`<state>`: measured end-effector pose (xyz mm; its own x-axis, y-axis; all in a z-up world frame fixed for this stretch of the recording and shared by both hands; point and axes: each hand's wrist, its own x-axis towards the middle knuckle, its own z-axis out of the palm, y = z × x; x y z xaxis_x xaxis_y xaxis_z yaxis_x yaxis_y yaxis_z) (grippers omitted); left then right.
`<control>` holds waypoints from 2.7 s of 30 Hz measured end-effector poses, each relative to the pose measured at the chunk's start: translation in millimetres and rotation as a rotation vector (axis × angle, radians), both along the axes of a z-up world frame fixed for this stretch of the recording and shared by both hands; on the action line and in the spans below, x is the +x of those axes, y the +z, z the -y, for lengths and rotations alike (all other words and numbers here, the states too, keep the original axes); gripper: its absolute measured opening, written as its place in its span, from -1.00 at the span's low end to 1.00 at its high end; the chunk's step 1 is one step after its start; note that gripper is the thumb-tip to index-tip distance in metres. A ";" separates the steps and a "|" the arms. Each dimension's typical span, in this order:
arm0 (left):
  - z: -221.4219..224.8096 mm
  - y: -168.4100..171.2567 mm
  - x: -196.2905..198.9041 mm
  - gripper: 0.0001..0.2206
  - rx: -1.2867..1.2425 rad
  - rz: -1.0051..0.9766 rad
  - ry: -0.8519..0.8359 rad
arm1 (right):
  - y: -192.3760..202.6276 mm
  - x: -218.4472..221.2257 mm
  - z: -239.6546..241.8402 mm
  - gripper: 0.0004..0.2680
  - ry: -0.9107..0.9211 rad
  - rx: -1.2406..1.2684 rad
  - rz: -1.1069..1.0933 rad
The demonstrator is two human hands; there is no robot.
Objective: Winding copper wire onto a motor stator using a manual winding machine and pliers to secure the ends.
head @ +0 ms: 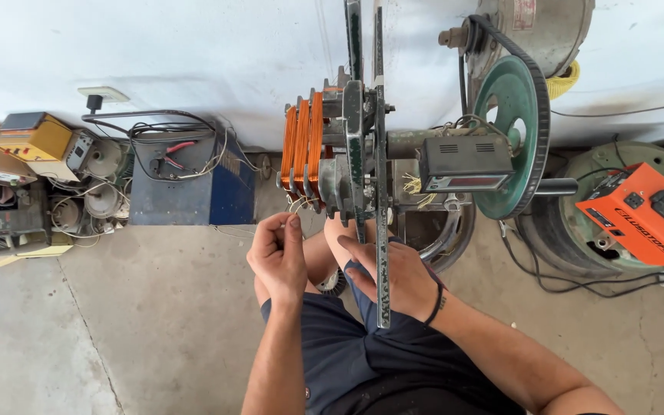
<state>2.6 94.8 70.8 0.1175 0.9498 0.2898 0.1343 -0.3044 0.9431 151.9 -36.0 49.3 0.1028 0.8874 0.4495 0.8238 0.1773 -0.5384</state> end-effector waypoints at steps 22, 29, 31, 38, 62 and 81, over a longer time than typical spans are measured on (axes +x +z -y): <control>-9.8 2.8 5.7 -0.99 0.059 -0.158 -0.005 | -20.4 -44.5 -47.7 -0.27 0.072 -0.035 -0.722; -31.9 16.2 -4.2 -0.99 0.102 -0.383 -0.115 | 7.0 -47.3 -76.2 -0.36 -0.018 -0.197 -0.797; -34.2 14.5 -6.5 -0.98 0.093 -0.425 -0.140 | 12.7 -43.5 -70.8 -0.37 -0.055 -0.240 -0.702; -27.0 -9.2 -9.6 -0.83 0.253 -0.378 -0.183 | 24.4 -32.0 -44.6 -0.37 -0.083 -0.281 -0.257; -0.7 -11.6 10.9 -0.85 0.294 -0.061 -0.314 | 114.0 45.4 -2.4 -0.90 -0.133 0.084 -0.152; 9.2 5.2 7.0 -0.82 0.177 -0.024 -0.175 | 118.1 10.9 -69.1 -0.84 0.082 -0.230 0.637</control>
